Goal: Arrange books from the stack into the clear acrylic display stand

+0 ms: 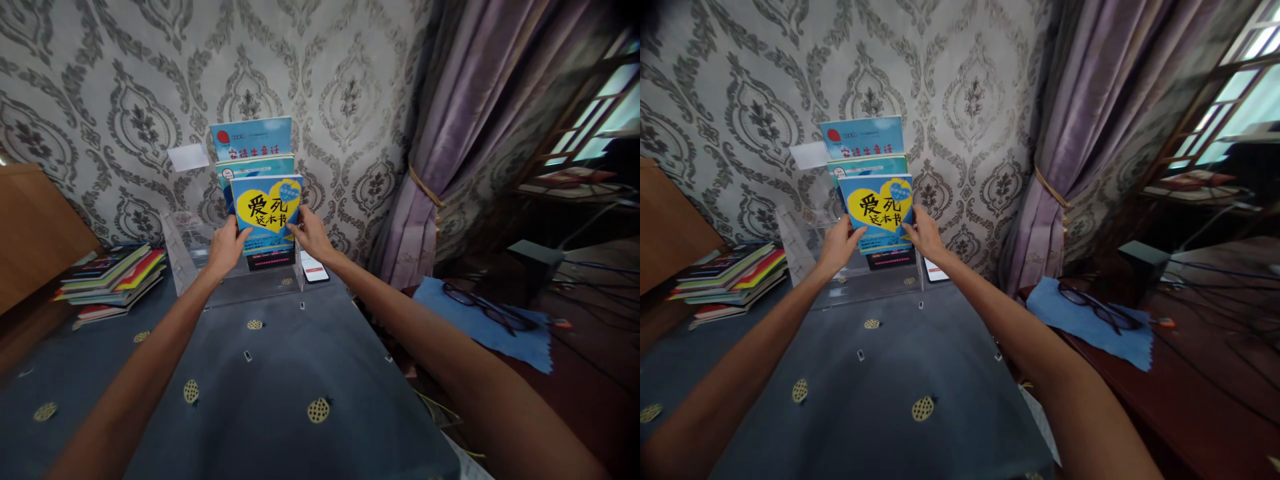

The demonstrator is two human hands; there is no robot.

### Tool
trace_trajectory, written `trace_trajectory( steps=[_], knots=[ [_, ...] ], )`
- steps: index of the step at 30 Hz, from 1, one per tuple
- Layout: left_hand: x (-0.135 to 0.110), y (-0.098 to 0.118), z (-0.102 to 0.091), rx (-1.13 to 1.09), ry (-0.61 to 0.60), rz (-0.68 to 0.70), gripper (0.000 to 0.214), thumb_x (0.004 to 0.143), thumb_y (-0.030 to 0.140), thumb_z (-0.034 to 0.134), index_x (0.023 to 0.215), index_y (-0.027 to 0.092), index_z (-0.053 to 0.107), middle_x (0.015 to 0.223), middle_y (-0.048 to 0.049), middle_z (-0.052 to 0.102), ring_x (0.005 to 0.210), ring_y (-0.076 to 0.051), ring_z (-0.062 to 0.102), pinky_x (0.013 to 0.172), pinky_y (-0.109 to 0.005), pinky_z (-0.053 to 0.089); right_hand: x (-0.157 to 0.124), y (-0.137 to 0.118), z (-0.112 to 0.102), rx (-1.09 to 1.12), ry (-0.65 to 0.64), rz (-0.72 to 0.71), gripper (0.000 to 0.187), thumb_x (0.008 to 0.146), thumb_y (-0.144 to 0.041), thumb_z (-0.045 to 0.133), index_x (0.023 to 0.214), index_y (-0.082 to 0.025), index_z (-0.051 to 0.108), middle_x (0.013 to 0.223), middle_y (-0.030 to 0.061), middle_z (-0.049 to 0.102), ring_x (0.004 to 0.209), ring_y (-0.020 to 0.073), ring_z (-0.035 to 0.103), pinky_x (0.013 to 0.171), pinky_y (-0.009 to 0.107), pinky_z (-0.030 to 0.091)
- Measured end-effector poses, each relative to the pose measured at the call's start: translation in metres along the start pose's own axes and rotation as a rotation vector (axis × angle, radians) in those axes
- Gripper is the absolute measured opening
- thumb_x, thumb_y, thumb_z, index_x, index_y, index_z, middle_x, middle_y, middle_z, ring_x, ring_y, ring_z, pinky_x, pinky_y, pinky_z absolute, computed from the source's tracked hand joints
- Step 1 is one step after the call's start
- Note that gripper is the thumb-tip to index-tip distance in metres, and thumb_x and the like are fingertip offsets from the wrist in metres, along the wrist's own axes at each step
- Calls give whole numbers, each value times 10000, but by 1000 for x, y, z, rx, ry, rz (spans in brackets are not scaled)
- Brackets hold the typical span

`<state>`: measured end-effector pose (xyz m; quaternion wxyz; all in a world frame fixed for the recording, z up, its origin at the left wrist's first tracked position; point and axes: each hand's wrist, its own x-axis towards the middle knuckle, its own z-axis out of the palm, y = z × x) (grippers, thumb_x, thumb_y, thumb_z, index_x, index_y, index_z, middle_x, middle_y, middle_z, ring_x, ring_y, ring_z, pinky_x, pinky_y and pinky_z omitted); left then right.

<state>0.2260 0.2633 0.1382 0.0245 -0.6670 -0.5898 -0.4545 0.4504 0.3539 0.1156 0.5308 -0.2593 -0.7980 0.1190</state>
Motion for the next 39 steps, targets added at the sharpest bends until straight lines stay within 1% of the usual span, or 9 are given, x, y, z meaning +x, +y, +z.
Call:
trace_trajectory(
  steps=[3,7,11,18,21,27,33,36,39],
  knots=[
    [-3,2,0,131,39,13,144,929,337,581,911,206,524,805,-58,664,837,-268,669,768,-365,478,-1,6,2,32,13,-25,178,902,-376,572,968,-243,474,884,45,597,818,226,566,718,379,524],
    [-4,3,3,165,30,5,139,928,330,576,883,218,505,751,-38,636,740,-240,653,712,-354,464,-3,9,4,37,17,-33,157,888,-351,575,944,-241,477,875,43,587,818,230,558,740,411,528],
    [-4,3,3,211,39,21,147,937,336,576,885,220,502,736,-38,616,773,-250,653,712,-355,458,-5,9,6,5,32,-25,135,876,-301,571,919,-244,456,838,34,563,783,217,548,714,388,513],
    [-6,6,2,316,31,16,163,966,364,562,937,206,533,795,-58,662,822,-259,677,722,-346,473,-8,10,7,-32,31,-42,119,900,-313,548,934,-244,458,860,42,562,800,220,539,712,376,499],
    [-8,7,2,351,-6,-3,174,976,361,552,972,187,552,842,-75,690,846,-263,688,725,-337,477,-11,11,5,-46,11,-50,119,906,-324,545,943,-239,471,886,53,569,821,228,541,728,384,502],
    [-13,10,6,440,-92,-17,230,1016,347,465,1072,153,577,993,-135,730,936,-287,700,766,-351,496,-20,15,3,-94,-4,-29,134,887,-311,566,945,-223,484,912,66,574,828,231,556,763,405,506],
    [-17,20,6,635,-190,-103,362,1024,452,420,1146,162,598,1042,-160,738,978,-331,703,789,-377,508,-28,19,4,-132,-36,-1,148,858,-268,582,973,-211,507,968,89,602,857,243,574,791,414,505],
    [-20,21,7,728,-223,-138,444,1028,503,354,1166,168,610,1020,-172,738,978,-359,704,793,-404,514,-31,18,6,-152,-30,15,192,841,-247,589,1017,-205,525,1005,97,610,888,254,587,810,424,510],
    [-24,20,9,763,-243,-162,486,1027,524,315,1158,169,619,1019,-179,737,979,-372,705,804,-425,519,-35,17,10,-162,-14,49,307,831,-211,577,1134,-193,529,1039,100,614,883,248,606,800,418,527]
  ],
)
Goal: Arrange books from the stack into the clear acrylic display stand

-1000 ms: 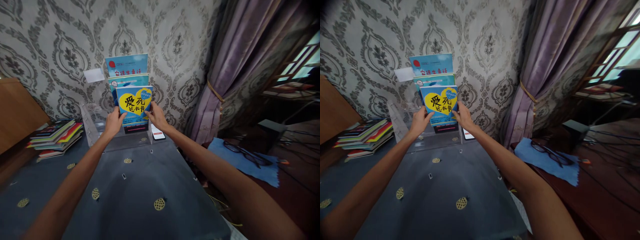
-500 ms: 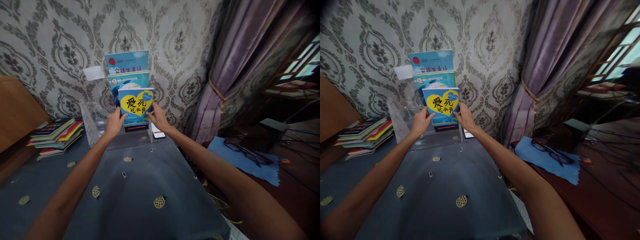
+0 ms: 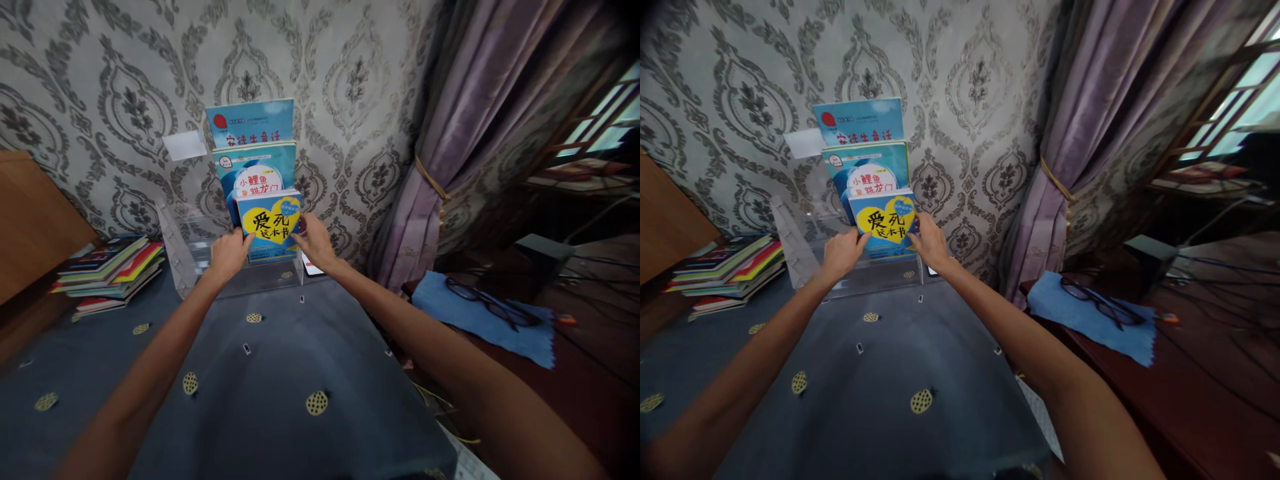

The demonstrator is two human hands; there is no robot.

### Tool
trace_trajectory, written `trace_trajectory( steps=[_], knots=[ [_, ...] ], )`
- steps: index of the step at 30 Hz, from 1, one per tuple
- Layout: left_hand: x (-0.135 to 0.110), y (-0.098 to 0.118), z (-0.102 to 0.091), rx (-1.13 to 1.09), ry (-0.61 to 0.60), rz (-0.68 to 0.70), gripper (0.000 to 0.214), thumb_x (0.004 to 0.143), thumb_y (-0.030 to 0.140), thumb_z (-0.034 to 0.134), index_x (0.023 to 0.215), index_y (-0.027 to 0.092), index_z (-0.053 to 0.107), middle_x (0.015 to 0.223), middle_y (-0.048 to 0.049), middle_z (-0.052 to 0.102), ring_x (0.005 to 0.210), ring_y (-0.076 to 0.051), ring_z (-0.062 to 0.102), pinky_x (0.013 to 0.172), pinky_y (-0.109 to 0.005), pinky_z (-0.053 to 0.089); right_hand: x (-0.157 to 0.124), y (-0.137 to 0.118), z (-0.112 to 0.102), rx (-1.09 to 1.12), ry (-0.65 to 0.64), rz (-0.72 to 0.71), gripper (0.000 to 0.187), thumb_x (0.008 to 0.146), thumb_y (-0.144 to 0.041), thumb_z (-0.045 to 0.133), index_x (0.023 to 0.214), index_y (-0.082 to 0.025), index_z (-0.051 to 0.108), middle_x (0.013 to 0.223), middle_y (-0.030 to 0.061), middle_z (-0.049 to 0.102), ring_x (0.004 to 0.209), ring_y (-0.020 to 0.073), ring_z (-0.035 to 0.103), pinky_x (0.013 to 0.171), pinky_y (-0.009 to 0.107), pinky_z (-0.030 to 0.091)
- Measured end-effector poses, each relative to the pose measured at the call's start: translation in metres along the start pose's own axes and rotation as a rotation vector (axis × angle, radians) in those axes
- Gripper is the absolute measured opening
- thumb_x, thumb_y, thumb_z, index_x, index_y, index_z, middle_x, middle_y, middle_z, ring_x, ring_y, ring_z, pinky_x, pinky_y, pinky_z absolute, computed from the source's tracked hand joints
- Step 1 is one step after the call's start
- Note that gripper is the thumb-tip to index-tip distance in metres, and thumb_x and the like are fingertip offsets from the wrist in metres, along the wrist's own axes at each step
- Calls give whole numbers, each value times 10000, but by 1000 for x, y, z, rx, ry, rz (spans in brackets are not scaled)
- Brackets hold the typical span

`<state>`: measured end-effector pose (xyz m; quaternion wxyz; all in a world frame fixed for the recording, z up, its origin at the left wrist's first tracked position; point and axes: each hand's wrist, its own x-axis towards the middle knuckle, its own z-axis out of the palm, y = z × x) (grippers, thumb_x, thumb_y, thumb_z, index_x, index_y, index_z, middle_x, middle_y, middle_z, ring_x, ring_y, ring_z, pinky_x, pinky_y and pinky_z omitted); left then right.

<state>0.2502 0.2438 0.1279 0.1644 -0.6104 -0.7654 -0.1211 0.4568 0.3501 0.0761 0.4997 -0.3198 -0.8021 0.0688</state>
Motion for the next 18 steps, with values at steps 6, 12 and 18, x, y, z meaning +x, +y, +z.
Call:
trace_trajectory(
  steps=[6,12,18],
  knots=[
    [-5,2,1,-3,-35,-32,481,1032,505,293,1208,159,578,1059,-193,733,990,-372,706,823,-445,525,-11,3,11,16,16,70,417,829,-207,547,1244,-177,517,1041,104,636,860,254,627,782,428,551],
    [-5,3,5,-35,-46,-45,472,1035,490,292,1200,143,566,1051,-208,731,989,-368,710,812,-434,525,-19,-1,18,-28,80,89,312,852,-203,485,1135,-186,614,969,110,636,893,279,609,836,445,521],
    [-6,3,9,-57,-61,-36,456,1044,459,276,1220,134,543,1039,-215,730,975,-352,719,801,-413,524,-25,-9,22,-28,119,117,254,834,-144,442,979,-188,645,912,112,622,868,275,579,827,437,504]
  ],
)
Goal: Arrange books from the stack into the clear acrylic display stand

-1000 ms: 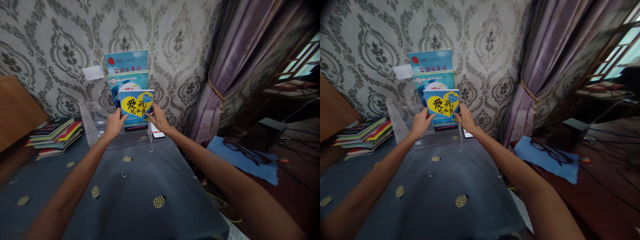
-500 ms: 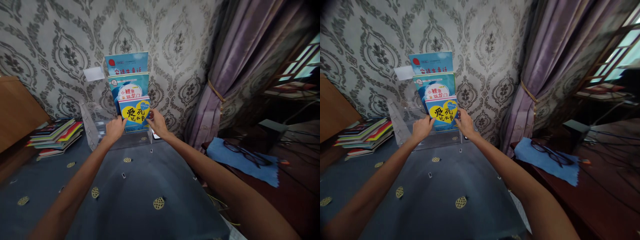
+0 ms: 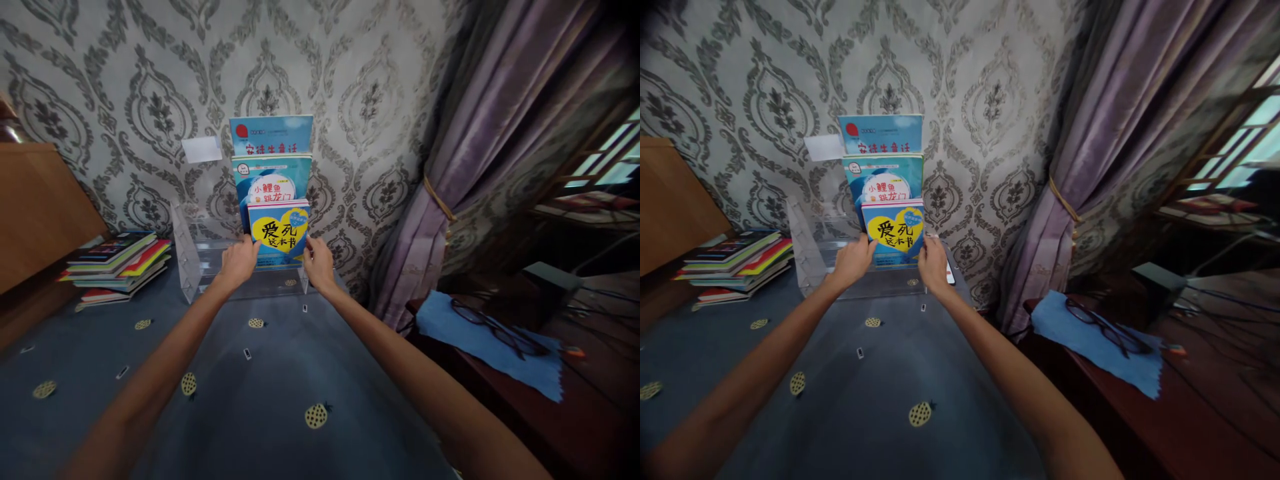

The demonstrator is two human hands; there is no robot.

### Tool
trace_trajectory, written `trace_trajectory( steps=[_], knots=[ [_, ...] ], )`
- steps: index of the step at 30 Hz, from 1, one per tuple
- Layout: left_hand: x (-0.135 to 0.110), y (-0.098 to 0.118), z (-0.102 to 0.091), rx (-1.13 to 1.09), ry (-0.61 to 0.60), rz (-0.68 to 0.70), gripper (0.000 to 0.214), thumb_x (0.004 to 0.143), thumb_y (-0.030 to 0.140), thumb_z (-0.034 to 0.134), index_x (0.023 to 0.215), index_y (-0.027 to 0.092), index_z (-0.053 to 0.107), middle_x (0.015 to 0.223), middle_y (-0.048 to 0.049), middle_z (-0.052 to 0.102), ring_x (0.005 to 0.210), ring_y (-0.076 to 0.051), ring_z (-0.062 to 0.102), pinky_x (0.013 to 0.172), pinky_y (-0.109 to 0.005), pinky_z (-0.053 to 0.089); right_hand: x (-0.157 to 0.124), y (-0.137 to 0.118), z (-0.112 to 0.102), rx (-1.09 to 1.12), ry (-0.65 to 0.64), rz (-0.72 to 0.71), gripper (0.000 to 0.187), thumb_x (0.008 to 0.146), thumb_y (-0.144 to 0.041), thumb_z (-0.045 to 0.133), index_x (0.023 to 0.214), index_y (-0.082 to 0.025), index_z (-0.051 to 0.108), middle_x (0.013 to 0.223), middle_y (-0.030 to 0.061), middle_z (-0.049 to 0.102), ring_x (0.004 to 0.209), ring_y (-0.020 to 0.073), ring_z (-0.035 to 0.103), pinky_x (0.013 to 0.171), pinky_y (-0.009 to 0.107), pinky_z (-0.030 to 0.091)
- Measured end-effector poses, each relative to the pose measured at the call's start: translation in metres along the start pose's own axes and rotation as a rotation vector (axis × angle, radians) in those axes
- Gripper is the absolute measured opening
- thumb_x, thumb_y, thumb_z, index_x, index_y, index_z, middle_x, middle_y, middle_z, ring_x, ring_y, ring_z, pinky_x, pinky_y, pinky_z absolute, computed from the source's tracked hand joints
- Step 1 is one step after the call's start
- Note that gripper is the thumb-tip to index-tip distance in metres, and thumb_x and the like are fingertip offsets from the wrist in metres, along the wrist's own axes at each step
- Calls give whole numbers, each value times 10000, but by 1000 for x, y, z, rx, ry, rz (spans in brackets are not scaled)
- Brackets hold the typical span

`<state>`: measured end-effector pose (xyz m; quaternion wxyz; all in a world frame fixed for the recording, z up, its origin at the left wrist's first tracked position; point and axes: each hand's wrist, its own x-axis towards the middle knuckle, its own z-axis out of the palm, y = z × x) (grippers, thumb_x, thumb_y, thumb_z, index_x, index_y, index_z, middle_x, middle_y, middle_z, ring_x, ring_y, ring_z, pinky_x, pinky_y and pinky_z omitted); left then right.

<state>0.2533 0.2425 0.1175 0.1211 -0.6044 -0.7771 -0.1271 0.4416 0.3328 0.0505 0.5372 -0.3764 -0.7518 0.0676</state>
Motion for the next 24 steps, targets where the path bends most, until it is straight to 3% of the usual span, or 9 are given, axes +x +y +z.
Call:
trace_trajectory(
  steps=[5,13,19,24],
  knots=[
    [-2,0,-2,8,-15,22,434,1052,418,271,1227,114,527,1047,-215,728,994,-352,714,811,-408,517,-2,2,2,29,8,17,252,812,-135,444,942,-201,649,897,101,619,846,266,576,801,415,506],
    [-4,7,-6,-39,-6,-7,401,1051,387,316,1258,83,475,1061,-225,724,993,-344,716,794,-368,512,6,4,7,101,46,80,414,805,-165,466,1192,-158,613,1034,136,607,927,282,594,857,470,527],
    [-1,4,-7,-78,-10,12,365,1048,368,337,1228,94,499,1073,-217,725,1008,-348,712,806,-379,512,11,0,18,131,86,65,549,832,-205,455,1378,-178,510,1331,162,560,1288,312,477,1108,543,393],
    [3,2,2,-122,11,22,327,1050,346,346,1207,115,516,1081,-210,724,1007,-324,715,816,-372,513,2,1,36,256,119,130,606,855,-230,413,1457,-183,454,1433,126,558,1382,293,442,1171,547,334]
  ],
)
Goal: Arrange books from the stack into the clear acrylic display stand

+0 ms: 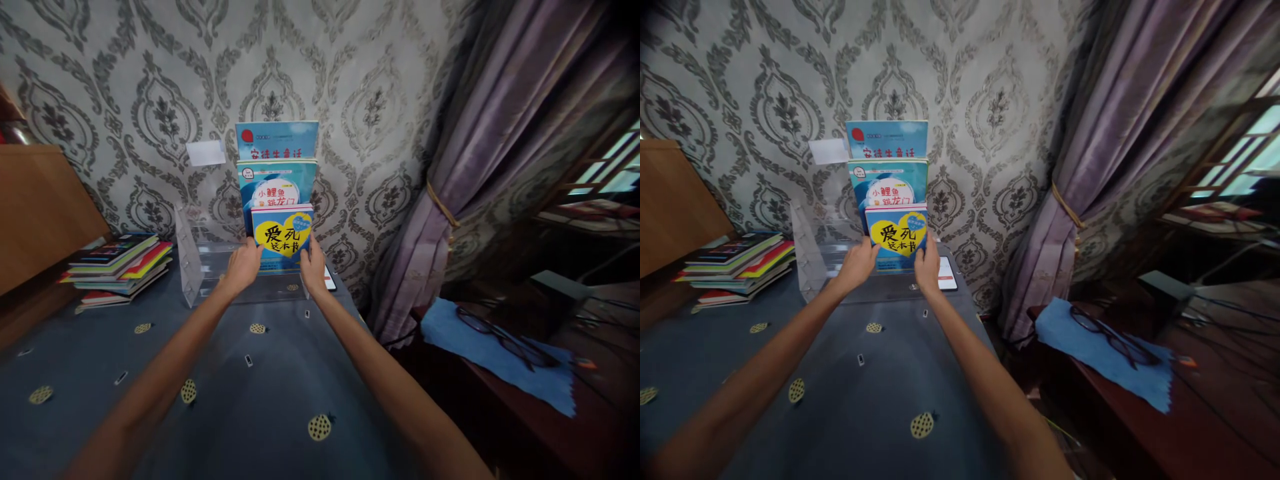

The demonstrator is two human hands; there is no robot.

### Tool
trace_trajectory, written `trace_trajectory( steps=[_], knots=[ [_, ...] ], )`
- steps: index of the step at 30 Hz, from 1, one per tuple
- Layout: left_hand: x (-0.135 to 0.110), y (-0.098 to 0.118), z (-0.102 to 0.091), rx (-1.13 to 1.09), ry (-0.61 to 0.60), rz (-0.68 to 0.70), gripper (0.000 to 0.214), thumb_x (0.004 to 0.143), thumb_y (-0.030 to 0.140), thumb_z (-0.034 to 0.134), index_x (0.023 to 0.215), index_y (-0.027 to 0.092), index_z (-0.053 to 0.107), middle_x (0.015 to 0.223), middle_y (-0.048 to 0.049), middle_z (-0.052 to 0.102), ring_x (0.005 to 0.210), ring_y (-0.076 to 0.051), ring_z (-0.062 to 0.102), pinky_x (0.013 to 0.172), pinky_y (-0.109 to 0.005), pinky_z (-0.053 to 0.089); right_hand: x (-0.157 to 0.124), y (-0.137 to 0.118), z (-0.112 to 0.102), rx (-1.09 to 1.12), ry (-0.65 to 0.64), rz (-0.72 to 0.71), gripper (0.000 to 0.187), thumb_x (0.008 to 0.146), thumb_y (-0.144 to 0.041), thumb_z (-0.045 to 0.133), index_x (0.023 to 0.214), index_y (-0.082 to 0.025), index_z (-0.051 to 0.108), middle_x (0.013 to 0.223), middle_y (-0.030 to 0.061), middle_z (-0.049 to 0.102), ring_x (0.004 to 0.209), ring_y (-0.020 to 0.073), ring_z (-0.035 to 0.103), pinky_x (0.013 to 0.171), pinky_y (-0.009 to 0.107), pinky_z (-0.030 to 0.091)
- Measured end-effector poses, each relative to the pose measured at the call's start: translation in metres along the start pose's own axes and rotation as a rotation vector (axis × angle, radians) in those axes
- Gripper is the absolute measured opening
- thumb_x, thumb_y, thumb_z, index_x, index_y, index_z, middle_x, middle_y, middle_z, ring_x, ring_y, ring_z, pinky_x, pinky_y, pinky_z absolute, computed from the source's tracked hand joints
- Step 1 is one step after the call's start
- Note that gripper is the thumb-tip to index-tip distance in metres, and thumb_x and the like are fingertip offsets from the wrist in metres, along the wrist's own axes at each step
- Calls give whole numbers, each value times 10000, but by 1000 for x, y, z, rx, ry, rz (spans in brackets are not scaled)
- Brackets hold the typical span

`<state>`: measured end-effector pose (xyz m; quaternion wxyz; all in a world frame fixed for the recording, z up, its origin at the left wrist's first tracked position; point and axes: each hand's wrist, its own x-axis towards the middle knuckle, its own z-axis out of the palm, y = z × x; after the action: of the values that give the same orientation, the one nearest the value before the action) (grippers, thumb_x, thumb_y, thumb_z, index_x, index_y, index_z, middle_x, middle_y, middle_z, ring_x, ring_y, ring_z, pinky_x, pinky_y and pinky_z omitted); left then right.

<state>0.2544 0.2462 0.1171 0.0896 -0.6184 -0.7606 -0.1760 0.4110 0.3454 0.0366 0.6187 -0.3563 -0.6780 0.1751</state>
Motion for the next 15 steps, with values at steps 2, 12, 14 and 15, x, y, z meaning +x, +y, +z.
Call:
trace_trajectory(
  steps=[2,12,14,15],
  knots=[
    [1,1,2,-12,5,-6,318,1049,342,354,1201,116,517,1083,-210,723,1014,-324,713,819,-374,511,-2,2,4,18,30,21,614,847,-224,405,1458,-184,465,1436,115,565,1391,292,441,1175,543,333],
    [2,3,-1,3,-18,-5,292,1046,324,358,1201,128,509,1110,-198,716,1020,-315,706,831,-372,500,-2,1,10,-27,52,70,636,832,-198,382,1461,-164,470,1461,116,547,1358,291,491,1146,510,392],
    [1,3,1,12,-13,-13,288,1044,326,359,1195,129,506,1114,-199,713,1026,-313,705,834,-368,500,-3,4,11,-31,69,63,651,824,-192,392,1472,-174,457,1459,111,549,1363,292,485,1148,522,390],
    [1,3,2,13,-9,-18,289,1044,328,359,1196,130,503,1113,-199,713,1030,-312,704,836,-366,500,-3,5,12,-32,78,53,659,820,-189,396,1477,-177,450,1458,109,550,1366,291,481,1151,530,385]
  ],
)
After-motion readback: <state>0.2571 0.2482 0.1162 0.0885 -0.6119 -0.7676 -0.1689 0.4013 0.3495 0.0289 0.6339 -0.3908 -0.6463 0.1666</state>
